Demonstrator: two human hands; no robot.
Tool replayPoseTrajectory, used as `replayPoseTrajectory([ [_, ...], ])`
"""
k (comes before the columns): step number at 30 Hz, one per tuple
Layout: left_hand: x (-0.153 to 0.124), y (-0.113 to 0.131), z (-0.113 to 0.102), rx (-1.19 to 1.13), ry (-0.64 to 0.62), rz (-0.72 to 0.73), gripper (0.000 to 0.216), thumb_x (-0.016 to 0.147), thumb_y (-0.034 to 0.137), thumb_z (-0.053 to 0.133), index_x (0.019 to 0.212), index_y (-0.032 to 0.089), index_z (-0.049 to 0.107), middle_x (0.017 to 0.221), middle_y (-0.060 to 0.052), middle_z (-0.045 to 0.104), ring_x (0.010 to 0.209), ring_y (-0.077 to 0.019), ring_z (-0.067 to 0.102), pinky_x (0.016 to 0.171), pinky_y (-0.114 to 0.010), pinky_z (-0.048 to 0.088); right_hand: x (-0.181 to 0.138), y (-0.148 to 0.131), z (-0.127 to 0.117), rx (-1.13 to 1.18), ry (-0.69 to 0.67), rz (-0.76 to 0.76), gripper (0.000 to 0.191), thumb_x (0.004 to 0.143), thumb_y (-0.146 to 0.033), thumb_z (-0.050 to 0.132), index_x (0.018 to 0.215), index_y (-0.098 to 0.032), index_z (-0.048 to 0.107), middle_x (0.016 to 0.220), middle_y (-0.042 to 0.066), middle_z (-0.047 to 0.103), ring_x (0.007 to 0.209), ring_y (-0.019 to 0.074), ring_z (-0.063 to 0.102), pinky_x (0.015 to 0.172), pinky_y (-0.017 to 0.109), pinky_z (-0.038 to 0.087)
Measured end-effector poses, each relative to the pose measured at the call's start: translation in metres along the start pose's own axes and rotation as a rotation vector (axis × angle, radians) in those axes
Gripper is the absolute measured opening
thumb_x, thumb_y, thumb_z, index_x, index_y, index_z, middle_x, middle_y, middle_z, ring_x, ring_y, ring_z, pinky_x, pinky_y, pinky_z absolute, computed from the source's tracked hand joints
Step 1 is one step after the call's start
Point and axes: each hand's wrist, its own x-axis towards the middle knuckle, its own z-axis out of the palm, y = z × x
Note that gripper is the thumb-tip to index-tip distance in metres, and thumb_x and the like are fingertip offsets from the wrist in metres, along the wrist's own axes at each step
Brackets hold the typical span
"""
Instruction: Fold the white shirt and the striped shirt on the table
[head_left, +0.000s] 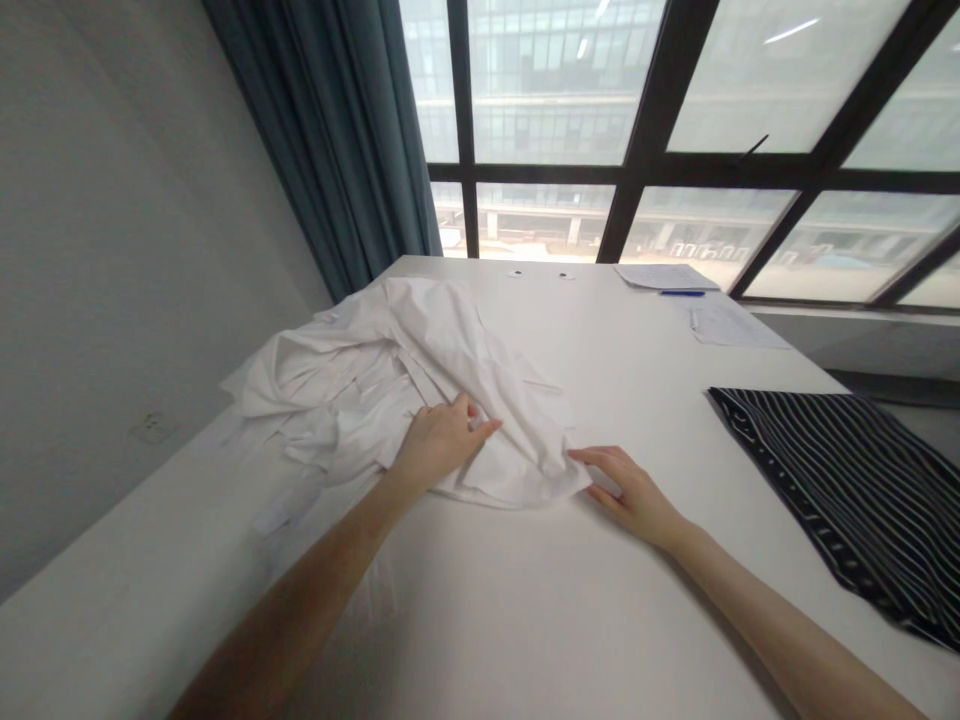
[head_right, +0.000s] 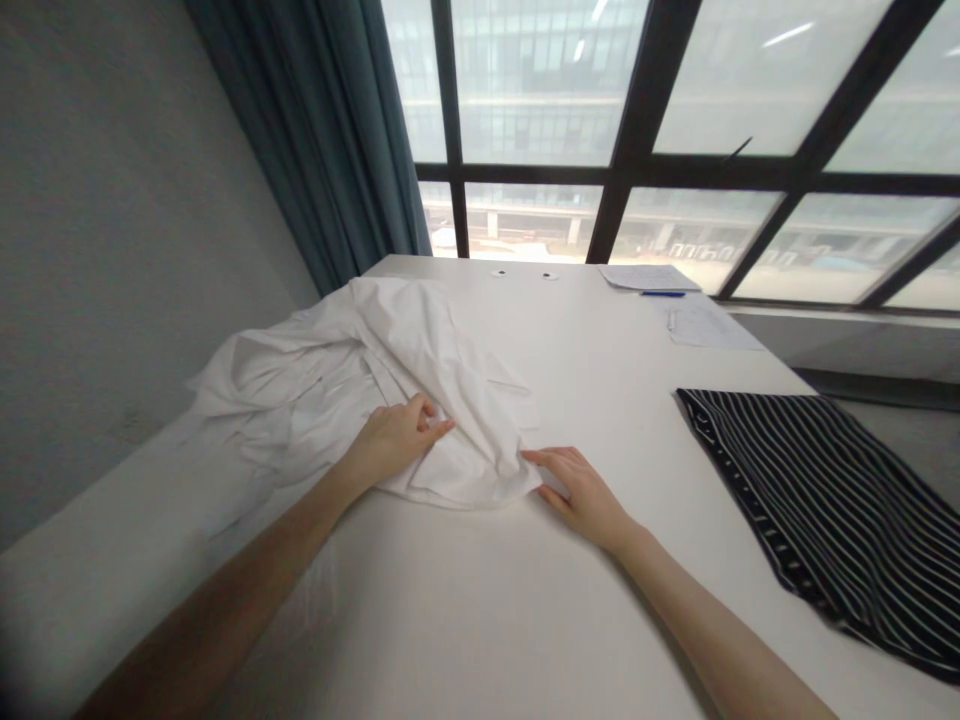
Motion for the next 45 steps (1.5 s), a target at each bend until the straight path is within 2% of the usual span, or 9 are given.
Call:
replayPoseTrajectory([
  [4,-0.003,0.002,-0.001,-0.176,-0.059,0.025,0.031,0.084,0.029,0.062,0.112,0.02,0.051,0.075,0.003,0.065,0.072,-0.0176,0.063,0.065,-0.026,0.038,0.0,0.0,0.002,-0.003,0.046,-0.012,0.036,0.095,-0.02,0.049,0.13,-0.027,0.048,0.115,0.008,0.066,0.106,0.0209,0.061,0.091,0.038,0.051],
  [7,-0.006,-0.005,-0.011,-0.209,-0.084,0.061,0.039,0.08,0.014,0.056,0.117,0.022,0.051,0.075,0.004,0.059,0.069,-0.0156,0.059,0.062,-0.025,0.036,0.001,-0.002,0.0,-0.005,0.099,-0.009,0.032,0.095,-0.016,0.044,0.125,-0.027,0.051,0.11,0.007,0.067,0.102,0.0201,0.062,0.088,0.036,0.052],
  [14,-0.026,-0.034,-0.063,-0.288,-0.141,0.046,0.031,0.078,0.027,0.05,0.109,0.024,0.052,0.071,0.004,0.052,0.065,-0.0168,0.055,0.061,-0.025,0.037,0.007,-0.011,-0.01,-0.014,0.218,0.05,0.022,0.097,-0.021,0.043,0.116,-0.025,0.053,0.102,0.008,0.067,0.095,0.0202,0.063,0.082,0.035,0.053],
  [21,-0.04,-0.112,-0.08,0.067,-0.113,-0.165,0.021,0.079,0.029,0.046,0.099,0.025,0.05,0.075,0.001,0.06,0.072,-0.0218,0.061,0.064,-0.028,0.04,0.013,-0.027,0.0,0.031,-0.122,0.058,0.049,0.091,-0.042,0.057,0.134,-0.023,0.043,0.125,0.014,0.06,0.119,0.0275,0.054,0.1,0.048,0.042],
  [25,-0.039,-0.132,-0.084,0.188,-0.185,-0.27,0.023,0.078,0.027,0.049,0.1,0.026,0.054,0.079,-0.001,0.065,0.073,-0.023,0.064,0.063,-0.028,0.041,0.022,-0.035,0.013,0.013,-0.253,0.074,0.064,0.085,-0.049,0.064,0.139,-0.023,0.043,0.136,0.016,0.053,0.129,0.0306,0.045,0.105,0.051,0.035],
  [30,-0.033,-0.115,-0.079,0.196,-0.052,-0.27,0.039,0.087,0.039,0.046,0.121,0.021,0.054,0.105,-0.01,0.068,0.091,-0.0281,0.065,0.071,-0.034,0.046,0.038,-0.047,0.029,0.027,-0.261,0.056,0.054,0.084,-0.032,0.065,0.134,-0.022,0.048,0.131,0.015,0.057,0.124,0.0286,0.049,0.104,0.049,0.035],
  [35,-0.025,-0.073,-0.055,0.247,0.209,-0.056,0.038,0.093,0.041,0.045,0.111,0.013,0.064,0.114,-0.015,0.064,0.109,-0.0304,0.057,0.093,-0.039,0.043,0.046,-0.055,0.044,0.158,-0.22,0.026,0.04,0.087,-0.016,0.052,0.126,-0.022,0.05,0.124,0.012,0.062,0.119,0.0244,0.053,0.103,0.047,0.036],
  [41,-0.033,-0.012,-0.021,0.033,0.065,0.282,0.036,0.096,0.045,0.046,0.101,0.018,0.07,0.107,-0.01,0.069,0.104,-0.0249,0.06,0.096,-0.036,0.043,0.054,-0.066,0.046,0.662,-0.144,0.173,0.057,0.085,-0.015,0.051,0.138,-0.027,0.03,0.137,0.012,0.054,0.127,0.0217,0.05,0.107,0.048,0.036],
  [45,-0.044,0.001,-0.004,-0.015,-0.006,0.335,0.035,0.089,0.045,0.057,0.108,0.017,0.068,0.105,-0.011,0.071,0.101,-0.0254,0.063,0.092,-0.036,0.045,0.056,-0.067,0.049,0.982,-0.128,0.188,0.069,0.077,-0.007,0.046,0.138,-0.03,0.023,0.147,0.011,0.045,0.132,0.0191,0.045,0.11,0.049,0.032],
])
